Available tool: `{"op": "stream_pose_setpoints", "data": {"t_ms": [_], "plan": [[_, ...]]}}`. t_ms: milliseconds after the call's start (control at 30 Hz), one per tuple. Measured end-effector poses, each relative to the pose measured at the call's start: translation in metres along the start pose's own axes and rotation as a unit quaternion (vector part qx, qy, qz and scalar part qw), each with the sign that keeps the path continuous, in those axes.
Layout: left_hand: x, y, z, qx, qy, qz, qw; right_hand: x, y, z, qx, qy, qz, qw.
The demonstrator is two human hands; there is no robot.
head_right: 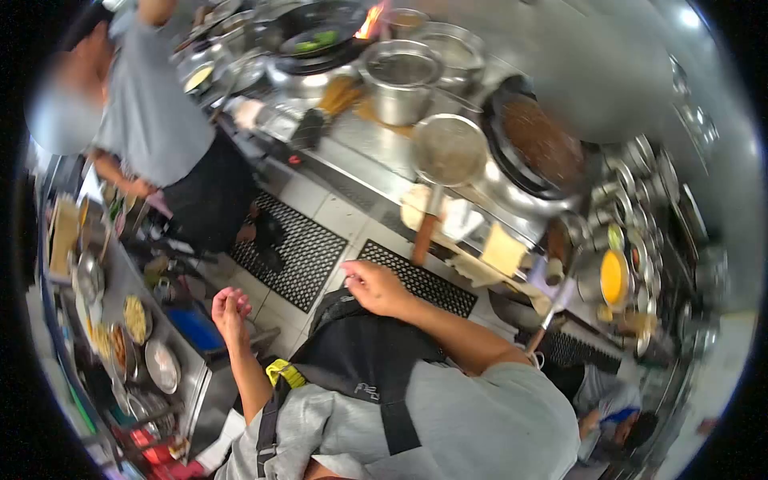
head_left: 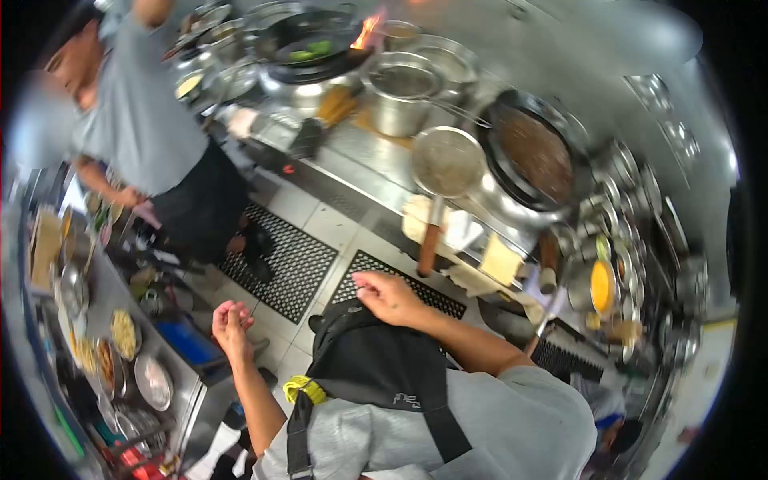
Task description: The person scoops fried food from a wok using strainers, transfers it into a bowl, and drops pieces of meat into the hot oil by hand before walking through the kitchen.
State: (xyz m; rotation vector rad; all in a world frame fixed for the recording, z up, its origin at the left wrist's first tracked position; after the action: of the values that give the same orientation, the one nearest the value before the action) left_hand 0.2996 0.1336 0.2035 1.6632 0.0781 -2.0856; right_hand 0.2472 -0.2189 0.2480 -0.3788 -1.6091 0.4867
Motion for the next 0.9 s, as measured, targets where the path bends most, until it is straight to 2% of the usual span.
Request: {"op": "stream_pose_setpoints", "data": {"t_ms": [100,200,233,367,433,467,500,533,567,633,700,767,900], "plan": [[-0.005,0.010,0.003,0.010,0.025,-0.031,0.999,-0.003,-0.005,0.019,0.013,0.006,-0.038,0.999],[-0.016,-0.025,-0.015,-0.001,0.072,-0.020,0.997,-0.015,-0.006,0.033,-0.001,0.006,-0.056,0.998],[-0.021,-0.045,-0.022,-0.010,0.081,0.010,0.997,-0.017,-0.006,0.037,-0.003,0.013,-0.063,0.998],[-0.061,-0.133,-0.045,-0.152,0.123,0.009,0.981,-0.019,-0.011,0.039,0.010,0.042,-0.089,0.995],[-0.069,-0.215,-0.074,-0.194,0.174,-0.023,0.965,-0.022,-0.002,0.038,0.011,0.047,-0.112,0.993],[-0.069,-0.247,-0.085,-0.281,0.217,-0.133,0.925,-0.029,0.007,0.035,0.008,0.046,-0.130,0.990],[-0.076,-0.274,-0.085,-0.373,0.255,-0.237,0.860,-0.021,0.007,0.031,0.007,0.053,-0.121,0.991],[-0.086,-0.307,-0.086,-0.466,0.282,-0.331,0.770,-0.012,0.006,0.025,0.012,0.052,-0.079,0.995],[-0.085,-0.356,-0.088,-0.475,0.289,-0.398,0.730,-0.001,0.007,0.018,0.018,0.046,-0.075,0.996],[-0.117,-0.326,-0.042,-0.548,0.071,-0.441,0.707,0.006,0.018,0.006,0.026,0.025,-0.067,0.997],[-0.108,-0.356,-0.042,-0.547,-0.016,-0.485,0.682,-0.003,0.037,-0.006,0.059,0.051,-0.080,0.994],[-0.099,-0.365,-0.038,-0.492,-0.030,-0.508,0.706,0.007,0.046,-0.021,0.093,0.048,-0.060,0.993],[-0.073,-0.397,-0.064,-0.387,0.069,-0.534,0.749,0.020,0.071,-0.047,0.118,0.046,-0.059,0.990]]}}
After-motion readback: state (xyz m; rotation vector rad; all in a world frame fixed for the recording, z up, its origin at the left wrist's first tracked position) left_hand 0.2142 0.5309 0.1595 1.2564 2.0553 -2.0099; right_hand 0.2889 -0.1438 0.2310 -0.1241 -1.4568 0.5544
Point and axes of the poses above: each hand's wrist, its own z-axis away from the middle knuckle, its own y-axis out of the palm, x = y × z, the point moved 1 cm from there along -z, towards the middle knuckle, and after that the axes turned 8 degrees about z, right-handed, at the moved point
